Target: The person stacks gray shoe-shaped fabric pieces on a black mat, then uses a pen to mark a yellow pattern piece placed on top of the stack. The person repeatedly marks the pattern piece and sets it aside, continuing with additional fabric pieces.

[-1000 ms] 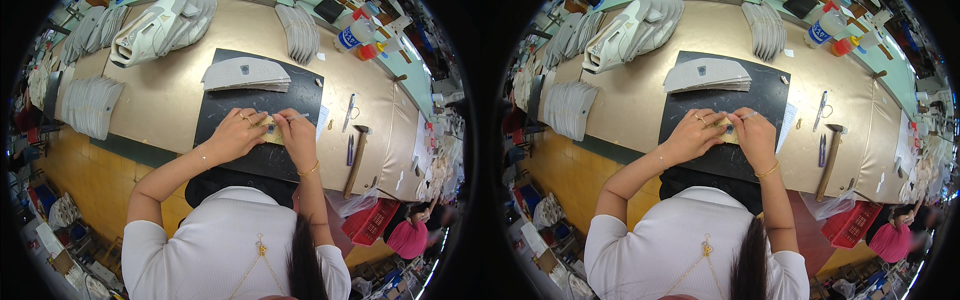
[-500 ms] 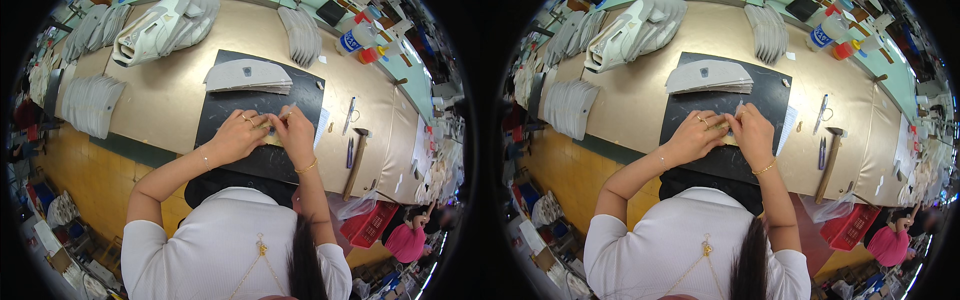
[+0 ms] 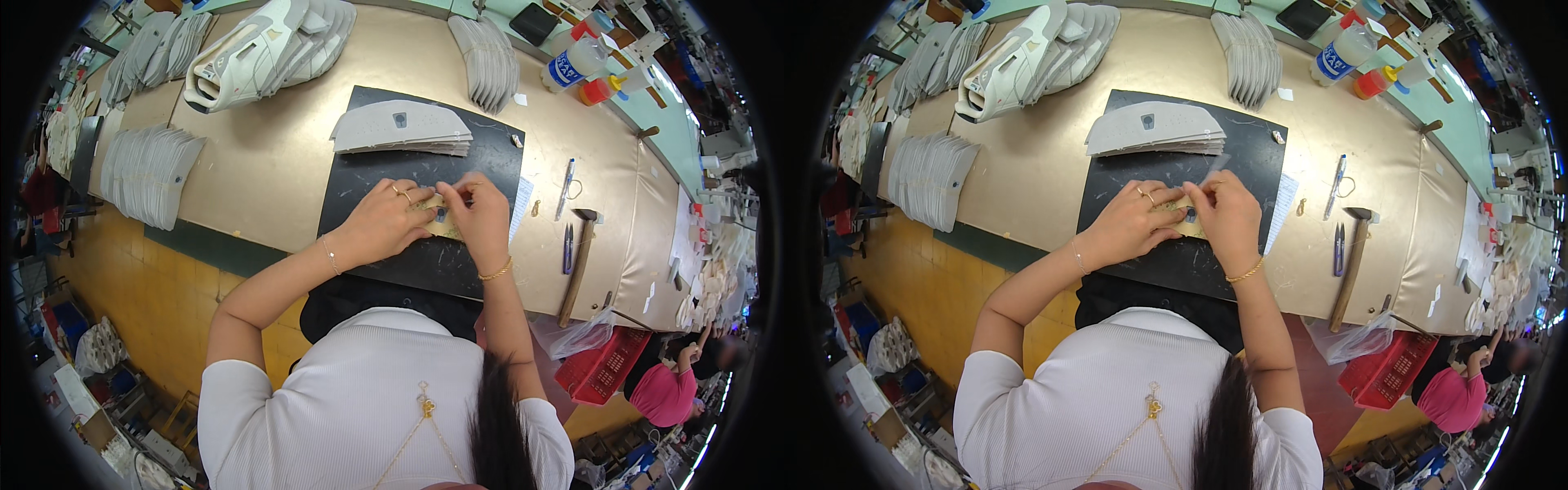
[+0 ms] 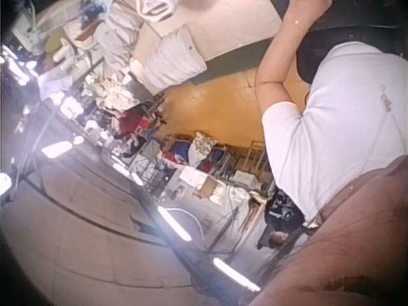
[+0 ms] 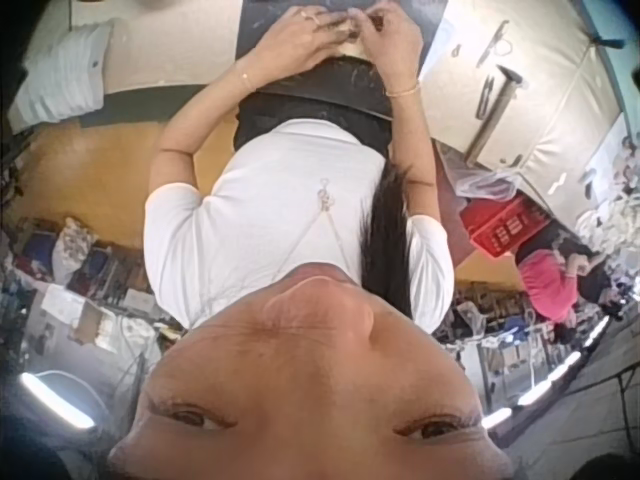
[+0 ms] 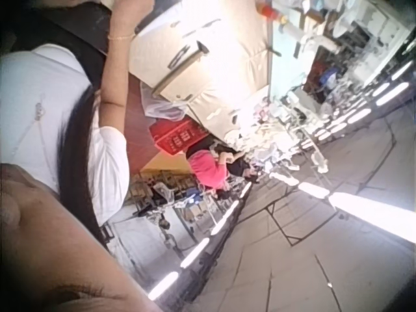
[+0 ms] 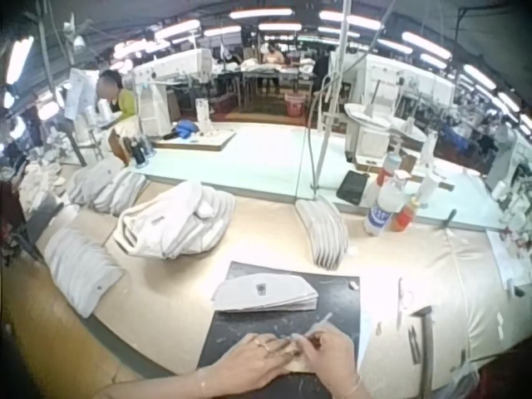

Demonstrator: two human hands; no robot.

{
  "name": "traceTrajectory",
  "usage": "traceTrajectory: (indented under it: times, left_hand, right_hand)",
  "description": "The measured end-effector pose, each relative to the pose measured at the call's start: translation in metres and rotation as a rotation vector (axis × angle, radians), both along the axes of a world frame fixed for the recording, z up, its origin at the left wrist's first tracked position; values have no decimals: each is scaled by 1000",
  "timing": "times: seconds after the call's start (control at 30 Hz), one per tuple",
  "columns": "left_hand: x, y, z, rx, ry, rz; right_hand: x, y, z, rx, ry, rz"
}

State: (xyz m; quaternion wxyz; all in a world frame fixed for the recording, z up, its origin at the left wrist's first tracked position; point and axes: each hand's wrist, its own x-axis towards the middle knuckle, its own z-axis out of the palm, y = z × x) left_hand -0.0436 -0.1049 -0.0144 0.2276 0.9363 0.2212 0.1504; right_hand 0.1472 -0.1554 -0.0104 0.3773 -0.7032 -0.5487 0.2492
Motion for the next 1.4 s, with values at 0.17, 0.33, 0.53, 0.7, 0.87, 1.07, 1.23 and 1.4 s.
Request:
traceTrajectory:
  times: [0.17,0.33,0.53,0.7,0.87,1.07,1.23,1.4]
  left_hand:
    - [-1,17,1,-273,-61,12]
    - [-1,30,12,-330,-170,59]
    - [-13,68,26,23,-335,245]
    - [-20,72,18,205,-307,286]
    - [-14,22,10,19,-241,77]
    - [-13,9,-5,-44,-175,33]
    - [-11,11,-9,-83,-153,23]
    - [-8,8,-9,-107,-116,12]
  right_hand:
    - [18,-4,21,138,868,-246]
    - [39,-21,39,457,915,-271]
    - [44,-32,43,530,864,-288]
    - [38,-35,36,411,767,-256]
    - [33,-34,28,347,752,-290]
    - [30,-33,20,286,703,-288]
    - [28,-30,16,239,673,-291]
    - [27,-26,20,219,650,-271]
